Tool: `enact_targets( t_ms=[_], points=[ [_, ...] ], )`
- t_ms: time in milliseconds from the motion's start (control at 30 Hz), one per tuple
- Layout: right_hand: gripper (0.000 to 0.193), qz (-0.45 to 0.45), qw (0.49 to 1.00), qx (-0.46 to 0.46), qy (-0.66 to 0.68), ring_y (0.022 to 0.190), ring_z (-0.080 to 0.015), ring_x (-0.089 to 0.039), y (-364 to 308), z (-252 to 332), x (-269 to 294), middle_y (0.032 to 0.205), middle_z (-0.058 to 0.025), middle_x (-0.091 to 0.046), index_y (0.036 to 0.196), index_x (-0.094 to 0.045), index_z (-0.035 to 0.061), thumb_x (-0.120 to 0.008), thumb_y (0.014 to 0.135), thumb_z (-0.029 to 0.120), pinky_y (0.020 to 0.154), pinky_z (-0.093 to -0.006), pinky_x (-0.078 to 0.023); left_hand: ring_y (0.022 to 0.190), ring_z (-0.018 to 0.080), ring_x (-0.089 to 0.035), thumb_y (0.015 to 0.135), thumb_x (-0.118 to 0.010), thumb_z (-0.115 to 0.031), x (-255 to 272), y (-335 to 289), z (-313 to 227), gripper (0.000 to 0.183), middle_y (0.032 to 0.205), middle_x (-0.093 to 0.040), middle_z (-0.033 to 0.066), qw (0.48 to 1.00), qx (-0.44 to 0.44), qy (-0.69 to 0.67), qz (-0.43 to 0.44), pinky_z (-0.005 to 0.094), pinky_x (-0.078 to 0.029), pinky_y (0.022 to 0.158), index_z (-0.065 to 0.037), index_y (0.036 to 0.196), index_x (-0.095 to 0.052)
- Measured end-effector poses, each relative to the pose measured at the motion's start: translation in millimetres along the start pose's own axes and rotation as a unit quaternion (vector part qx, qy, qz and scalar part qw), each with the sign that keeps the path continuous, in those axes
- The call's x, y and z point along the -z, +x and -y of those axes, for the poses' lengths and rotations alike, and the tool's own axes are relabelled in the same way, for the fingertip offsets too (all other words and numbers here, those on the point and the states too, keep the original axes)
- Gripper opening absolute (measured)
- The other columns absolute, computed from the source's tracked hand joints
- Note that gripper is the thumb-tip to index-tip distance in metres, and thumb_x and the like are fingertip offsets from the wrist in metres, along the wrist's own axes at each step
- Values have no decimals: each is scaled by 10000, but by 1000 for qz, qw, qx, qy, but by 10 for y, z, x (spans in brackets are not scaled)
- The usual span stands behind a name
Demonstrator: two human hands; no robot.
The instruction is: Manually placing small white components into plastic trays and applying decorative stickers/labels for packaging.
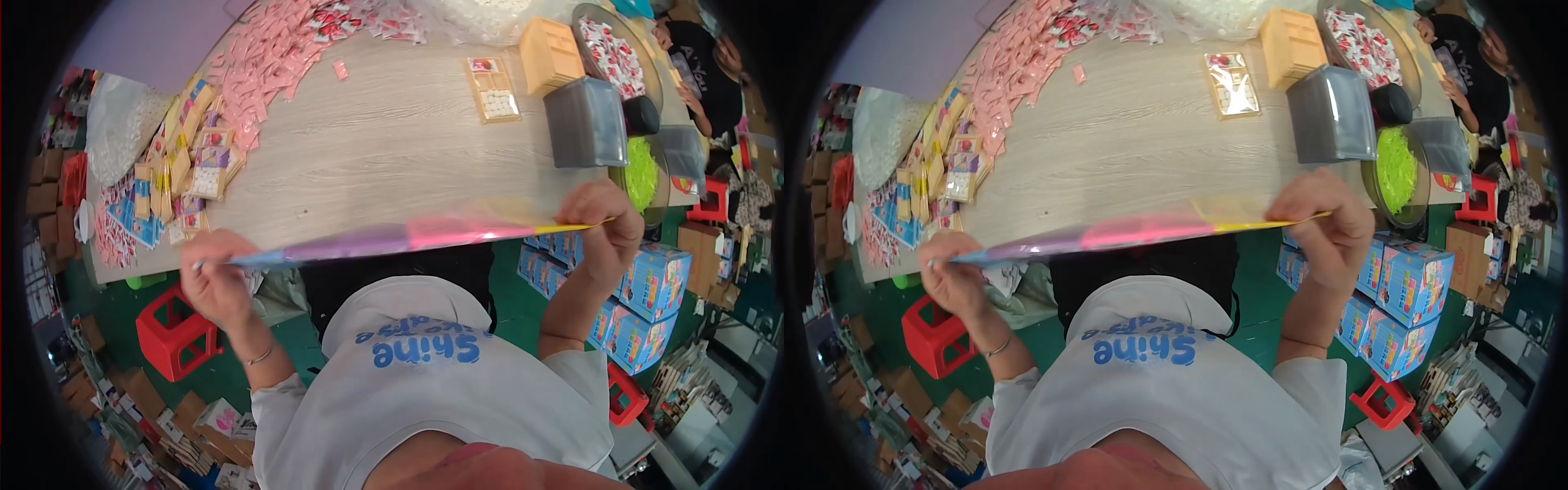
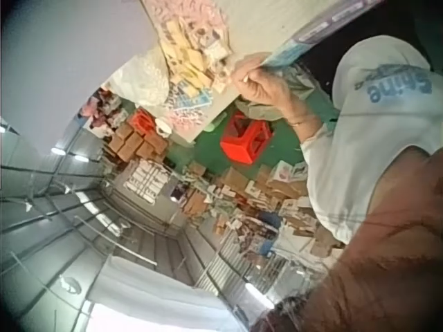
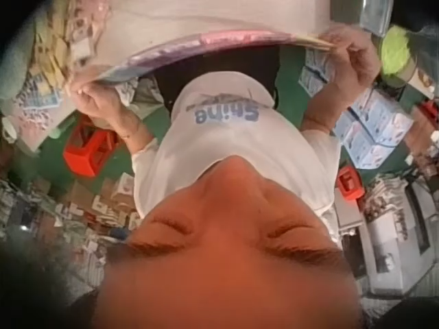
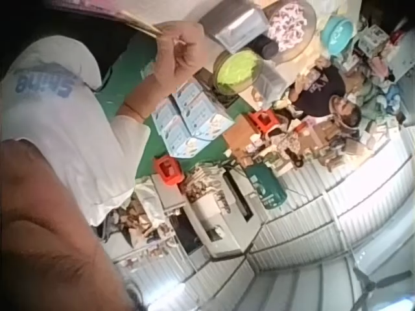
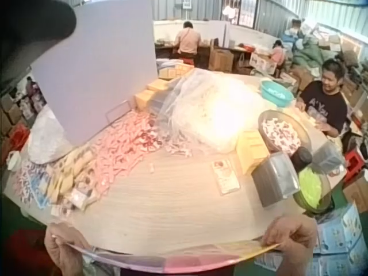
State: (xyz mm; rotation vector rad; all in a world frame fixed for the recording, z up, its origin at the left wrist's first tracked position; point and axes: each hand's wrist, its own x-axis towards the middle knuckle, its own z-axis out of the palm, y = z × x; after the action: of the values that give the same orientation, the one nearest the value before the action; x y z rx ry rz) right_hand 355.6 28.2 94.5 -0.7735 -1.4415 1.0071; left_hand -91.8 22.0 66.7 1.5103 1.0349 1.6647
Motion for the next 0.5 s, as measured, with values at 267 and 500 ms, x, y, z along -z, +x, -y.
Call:
enact_targets(
  t_ms=[267,500],
  points=[
    [192,-37,852,-218,-475,921,-282,-625,-266,-1402,186,1045,-121,-649,1086,-657,18,-690,897,13,842,-345,-500,606,284,-640,997,-630,-222,-827,-243,1463,214,714,-659,163,892,217,392,64,371,-473,573,-33,923,-698],
    [285,139,903,23,-405,1040,-335,-606,226,-1647,-1372,1062,-134,-662,1108,-684,43,-745,852,151,932,-451,-457,623,87,-615,981,-686,-178,-911,-216,1479,182,677,-660,66,903,279,315,85,279,-462,562,1,957,-710]
  ],
)
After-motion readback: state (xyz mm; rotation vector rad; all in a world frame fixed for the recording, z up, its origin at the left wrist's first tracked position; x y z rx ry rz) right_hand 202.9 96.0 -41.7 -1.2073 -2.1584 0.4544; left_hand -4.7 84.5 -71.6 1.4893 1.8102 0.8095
